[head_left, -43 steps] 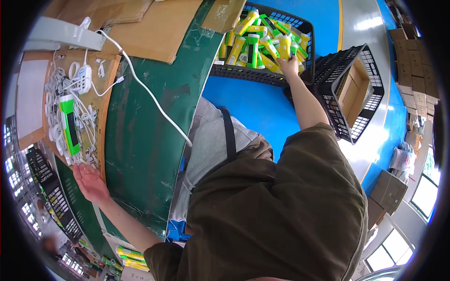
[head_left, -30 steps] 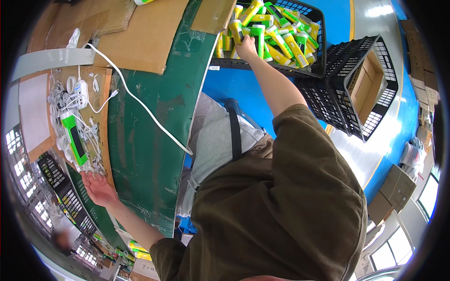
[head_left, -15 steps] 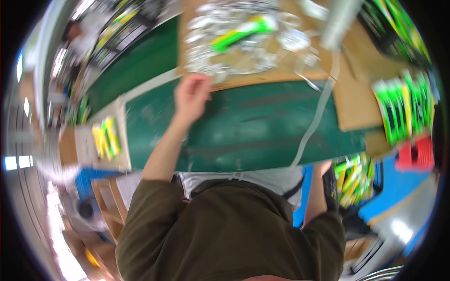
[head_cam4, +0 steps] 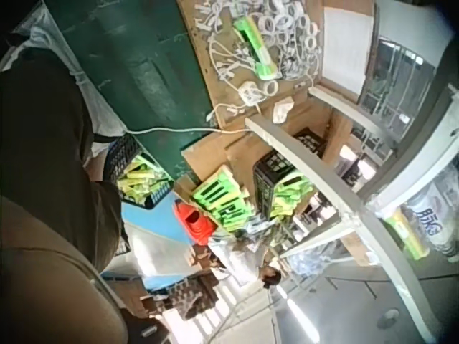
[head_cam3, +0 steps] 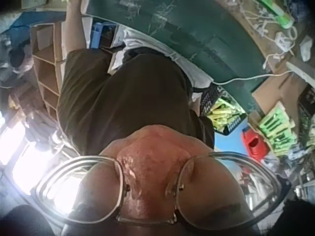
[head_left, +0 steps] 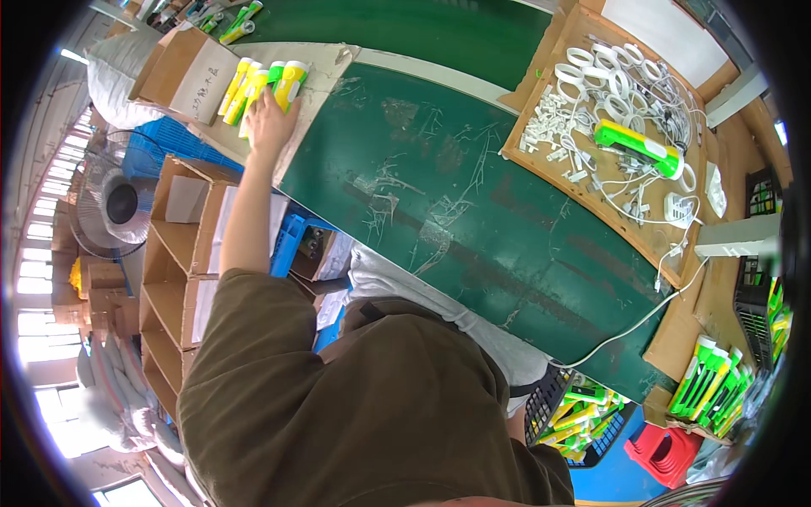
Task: Manually assemble and test a rechargeable LED flashlight by inserting internal components into the housing and checking the light function.
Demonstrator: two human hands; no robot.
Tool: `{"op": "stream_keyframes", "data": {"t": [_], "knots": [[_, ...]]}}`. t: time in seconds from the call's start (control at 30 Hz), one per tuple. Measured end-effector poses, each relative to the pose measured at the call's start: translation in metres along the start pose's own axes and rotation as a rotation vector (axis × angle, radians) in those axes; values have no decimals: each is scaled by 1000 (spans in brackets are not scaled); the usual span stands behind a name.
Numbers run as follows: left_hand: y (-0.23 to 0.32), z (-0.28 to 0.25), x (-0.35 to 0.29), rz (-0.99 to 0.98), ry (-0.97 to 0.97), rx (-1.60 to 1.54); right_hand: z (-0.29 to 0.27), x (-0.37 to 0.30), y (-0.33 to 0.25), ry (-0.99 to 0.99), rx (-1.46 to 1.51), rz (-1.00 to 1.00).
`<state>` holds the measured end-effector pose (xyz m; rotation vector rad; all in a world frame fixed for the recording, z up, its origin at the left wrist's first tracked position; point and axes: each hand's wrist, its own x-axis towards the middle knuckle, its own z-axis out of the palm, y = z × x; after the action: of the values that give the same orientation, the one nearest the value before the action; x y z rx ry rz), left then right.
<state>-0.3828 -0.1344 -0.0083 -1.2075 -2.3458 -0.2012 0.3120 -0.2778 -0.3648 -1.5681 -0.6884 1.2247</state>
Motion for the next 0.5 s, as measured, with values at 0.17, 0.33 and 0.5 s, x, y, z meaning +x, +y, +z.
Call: {"op": "stream_keyframes", "data": {"t": [0.17,0.33,0.5], "knots": [[-7,0,-3,84,30,-128,-17,-14,-27,104,-99,-77],[1,1,-4,256,24,-16,-34,-56,-57,284,-175,-127],[57,-40,-3,180,-207,-591,-26,-79,-66,338,-230,-145]]}}
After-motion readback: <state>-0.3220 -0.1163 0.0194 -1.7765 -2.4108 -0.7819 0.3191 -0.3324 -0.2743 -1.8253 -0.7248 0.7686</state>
